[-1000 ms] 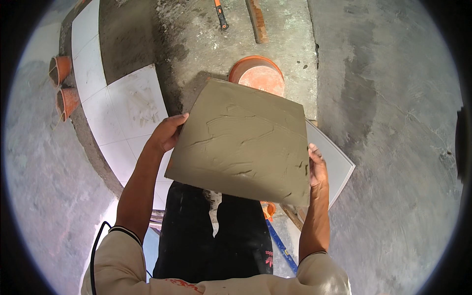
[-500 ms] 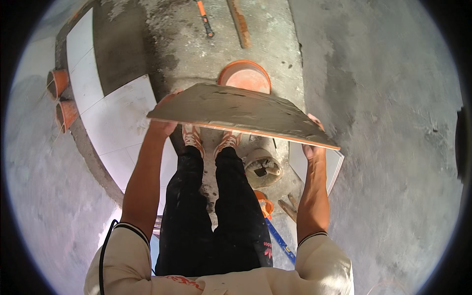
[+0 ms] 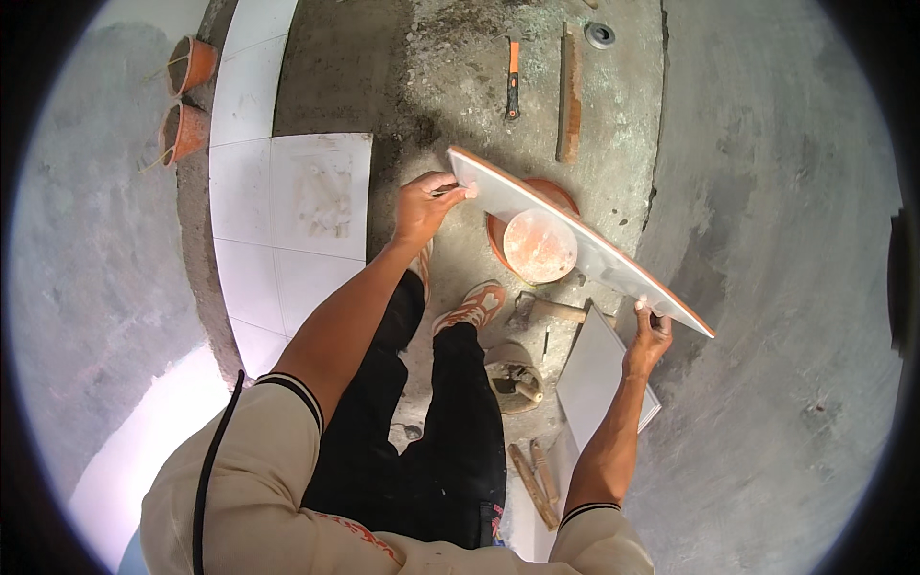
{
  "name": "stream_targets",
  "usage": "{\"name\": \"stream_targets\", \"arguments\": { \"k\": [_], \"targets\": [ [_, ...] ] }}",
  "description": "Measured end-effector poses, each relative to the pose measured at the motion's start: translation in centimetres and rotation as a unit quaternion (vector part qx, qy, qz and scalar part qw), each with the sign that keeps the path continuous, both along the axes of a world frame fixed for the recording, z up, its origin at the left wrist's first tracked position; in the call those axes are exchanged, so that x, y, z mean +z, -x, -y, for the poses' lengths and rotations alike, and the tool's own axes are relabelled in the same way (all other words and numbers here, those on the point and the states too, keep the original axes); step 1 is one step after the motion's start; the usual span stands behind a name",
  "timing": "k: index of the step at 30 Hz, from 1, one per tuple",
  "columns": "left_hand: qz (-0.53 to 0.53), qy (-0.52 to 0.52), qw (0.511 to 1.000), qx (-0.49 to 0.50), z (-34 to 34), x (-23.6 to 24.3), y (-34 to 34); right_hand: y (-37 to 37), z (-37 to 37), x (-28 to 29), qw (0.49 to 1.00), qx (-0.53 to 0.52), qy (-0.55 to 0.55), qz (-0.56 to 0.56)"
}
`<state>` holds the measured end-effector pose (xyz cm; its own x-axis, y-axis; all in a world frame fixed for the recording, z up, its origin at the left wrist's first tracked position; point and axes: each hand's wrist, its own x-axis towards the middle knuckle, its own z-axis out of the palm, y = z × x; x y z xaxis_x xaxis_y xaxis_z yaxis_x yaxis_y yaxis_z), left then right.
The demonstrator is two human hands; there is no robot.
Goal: The person spreads cement on the floor and a tile using a trowel, then places the tile on the floor and taps it with a mallet to secure it. The person also cleans the tile surface with a brush.
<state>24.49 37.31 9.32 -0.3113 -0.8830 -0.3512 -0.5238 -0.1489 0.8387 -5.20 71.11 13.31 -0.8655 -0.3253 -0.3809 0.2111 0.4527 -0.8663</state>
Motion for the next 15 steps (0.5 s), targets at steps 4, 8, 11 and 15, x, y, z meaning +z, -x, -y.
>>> {"name": "stream_targets", "arguments": {
  "k": [4, 8, 11, 15],
  "targets": [
    [-0.078, -0.049, 0.995, 0.030, 3.0, -2.4, 0.6, 2.0, 3.7, 1.0, 0.998, 0.057, -0.027, -0.023],
    [-0.023, -0.091, 0.993, 0.069, 5.4, -2.8, 0.7, 2.7, 9.0, 4.4, 0.994, 0.091, -0.051, -0.036],
    [-0.031, -0.160, 0.984, 0.076, 7.4, -1.5, 0.5, 4.2, 12.4, 8.1, 0.974, 0.160, -0.130, -0.089],
    [-0.016, -0.171, 0.982, 0.084, 12.1, 0.8, -1.9, 4.6, 21.7, 12.1, 0.961, 0.189, -0.182, -0.090]
  ]
}}
